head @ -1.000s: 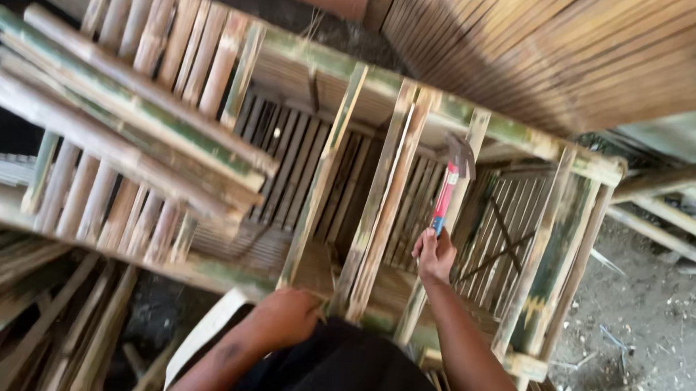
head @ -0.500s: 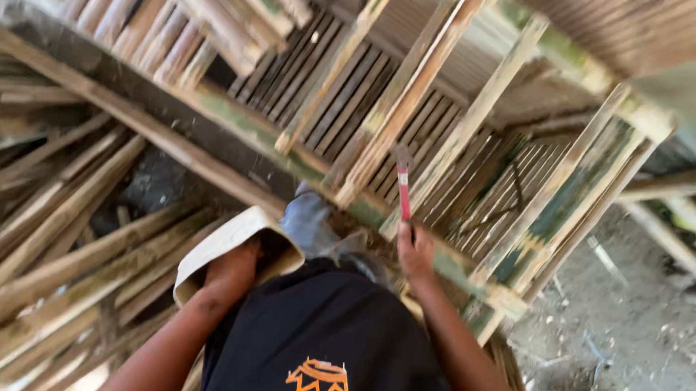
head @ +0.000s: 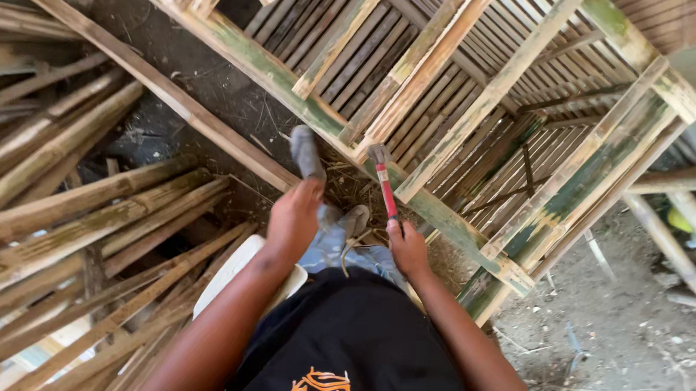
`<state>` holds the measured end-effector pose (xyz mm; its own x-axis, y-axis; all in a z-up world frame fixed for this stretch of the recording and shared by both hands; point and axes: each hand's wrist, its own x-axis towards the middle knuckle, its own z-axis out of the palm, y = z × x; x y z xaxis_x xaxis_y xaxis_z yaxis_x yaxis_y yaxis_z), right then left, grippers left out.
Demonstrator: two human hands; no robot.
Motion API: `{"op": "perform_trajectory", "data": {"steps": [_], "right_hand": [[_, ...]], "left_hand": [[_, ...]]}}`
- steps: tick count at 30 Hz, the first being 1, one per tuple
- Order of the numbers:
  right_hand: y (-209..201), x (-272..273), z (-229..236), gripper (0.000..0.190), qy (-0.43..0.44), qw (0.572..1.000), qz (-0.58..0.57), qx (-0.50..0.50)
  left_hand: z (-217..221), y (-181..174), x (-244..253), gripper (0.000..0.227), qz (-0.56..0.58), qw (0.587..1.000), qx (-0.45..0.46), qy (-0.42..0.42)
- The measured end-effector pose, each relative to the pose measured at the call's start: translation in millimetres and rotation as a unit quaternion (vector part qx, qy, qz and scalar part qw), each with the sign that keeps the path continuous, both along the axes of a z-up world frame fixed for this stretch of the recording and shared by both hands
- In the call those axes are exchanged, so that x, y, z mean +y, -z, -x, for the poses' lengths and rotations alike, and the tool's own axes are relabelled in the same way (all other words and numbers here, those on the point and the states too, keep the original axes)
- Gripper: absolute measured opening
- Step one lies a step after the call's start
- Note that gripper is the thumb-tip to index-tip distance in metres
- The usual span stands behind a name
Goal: The person uses a hammer to drive nails into bamboo slats, securing them to a larger bamboo frame structure. They repeatedly pick up slats, position them, and hammer them into place.
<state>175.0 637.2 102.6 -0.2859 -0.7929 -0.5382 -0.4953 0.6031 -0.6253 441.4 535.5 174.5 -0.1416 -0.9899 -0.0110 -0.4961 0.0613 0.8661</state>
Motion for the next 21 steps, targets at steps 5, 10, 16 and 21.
{"op": "perform_trajectory", "data": {"steps": [5, 10, 16, 21], "right_hand": [[-2.7, -7.5, -9.7, 0.05, -0.03, 0.999, -0.003, 0.042], [-33.2, -32.9, -24.7, 0.042, -0.01, 0.999, 0.038, -0.011], [-39.9, -42.6, -23.2, 0.041, -0.083, 0.987, 0.137, -0.012], [11.9, -66.9, -10.0, 0.047, -0.105, 0.984, 0.11, 0.094]], "left_hand": [[78.2, 117.3, -82.1, 0.014, -0.05, 0.991, 0.013, -0.126], [117.3, 170.8, -97.7, 0.019, 0.043, 0.981, -0.002, -0.191], [114.7, 173.6, -98.3, 0.021, 0.057, 0.982, 0.015, -0.18], [113.3, 168.2, -98.9, 0.019, 0.066, 0.981, -0.009, -0.181]]}}
